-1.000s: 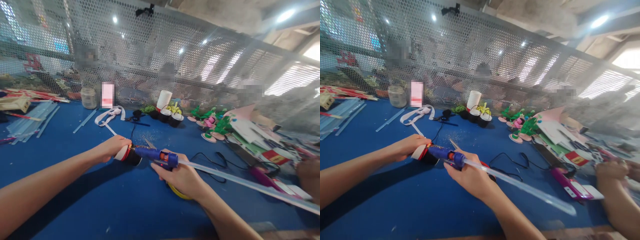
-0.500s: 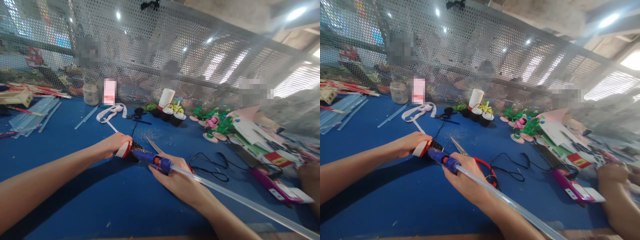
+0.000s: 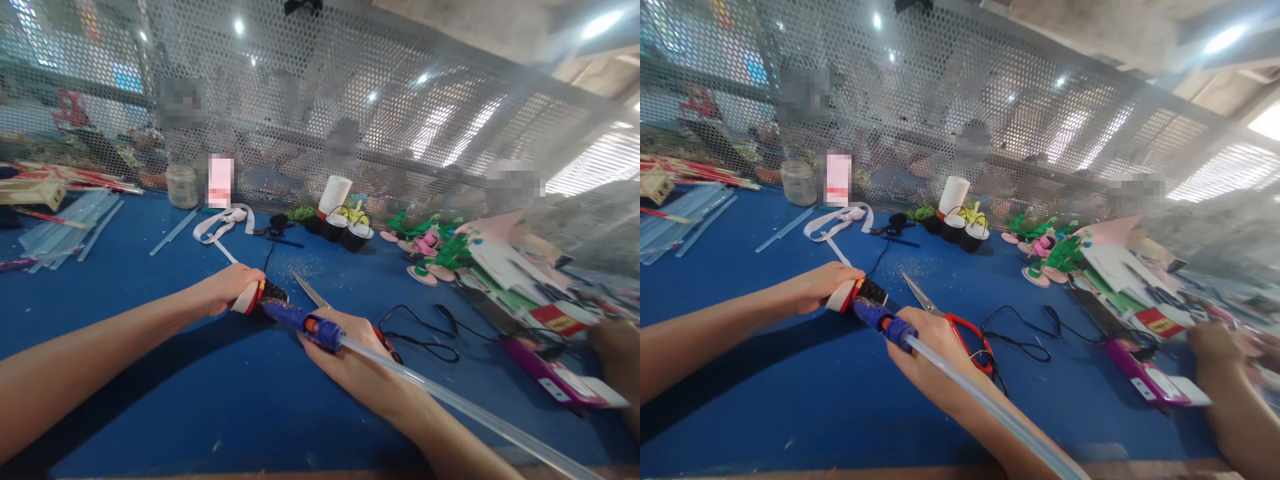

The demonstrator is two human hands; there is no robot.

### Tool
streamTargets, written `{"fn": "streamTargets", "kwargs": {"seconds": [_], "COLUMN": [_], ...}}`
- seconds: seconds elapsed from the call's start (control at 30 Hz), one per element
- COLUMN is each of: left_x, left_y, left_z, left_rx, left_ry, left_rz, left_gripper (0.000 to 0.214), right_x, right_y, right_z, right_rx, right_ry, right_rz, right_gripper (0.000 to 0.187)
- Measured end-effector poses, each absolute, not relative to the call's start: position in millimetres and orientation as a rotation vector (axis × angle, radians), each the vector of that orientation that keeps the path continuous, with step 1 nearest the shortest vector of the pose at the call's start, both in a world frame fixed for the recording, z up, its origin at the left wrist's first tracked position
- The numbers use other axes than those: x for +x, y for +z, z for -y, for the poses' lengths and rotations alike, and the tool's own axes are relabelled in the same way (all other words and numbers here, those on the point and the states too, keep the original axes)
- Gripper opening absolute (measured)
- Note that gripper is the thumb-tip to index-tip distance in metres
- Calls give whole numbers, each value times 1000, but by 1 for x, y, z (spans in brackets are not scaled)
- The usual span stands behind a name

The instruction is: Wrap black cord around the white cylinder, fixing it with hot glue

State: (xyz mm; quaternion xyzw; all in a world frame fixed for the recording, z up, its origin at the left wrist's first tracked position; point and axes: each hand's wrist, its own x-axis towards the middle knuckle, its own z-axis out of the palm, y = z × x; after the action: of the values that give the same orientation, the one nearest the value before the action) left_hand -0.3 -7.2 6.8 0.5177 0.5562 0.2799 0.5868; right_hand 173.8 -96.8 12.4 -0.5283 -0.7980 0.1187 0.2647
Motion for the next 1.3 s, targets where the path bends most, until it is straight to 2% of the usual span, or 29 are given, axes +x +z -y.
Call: {"fn": "streamTargets", "kwargs": {"seconds": [0.67,1.3], "left_x": [2,2], "left_y": [10,9], "left_z": [12,14], "left_rx": [1284,1404], "left_ry": [610,572], "left_rz": [-1288,-1342], "left_gripper": [19,19], "right_x": [174,178], "right_y": [11,12], "right_z": [93,97], "right_rx": [-1478,-1436], "right_ry": [395,274], "right_rz": [2037,2144], "right_gripper": [13,11]}}
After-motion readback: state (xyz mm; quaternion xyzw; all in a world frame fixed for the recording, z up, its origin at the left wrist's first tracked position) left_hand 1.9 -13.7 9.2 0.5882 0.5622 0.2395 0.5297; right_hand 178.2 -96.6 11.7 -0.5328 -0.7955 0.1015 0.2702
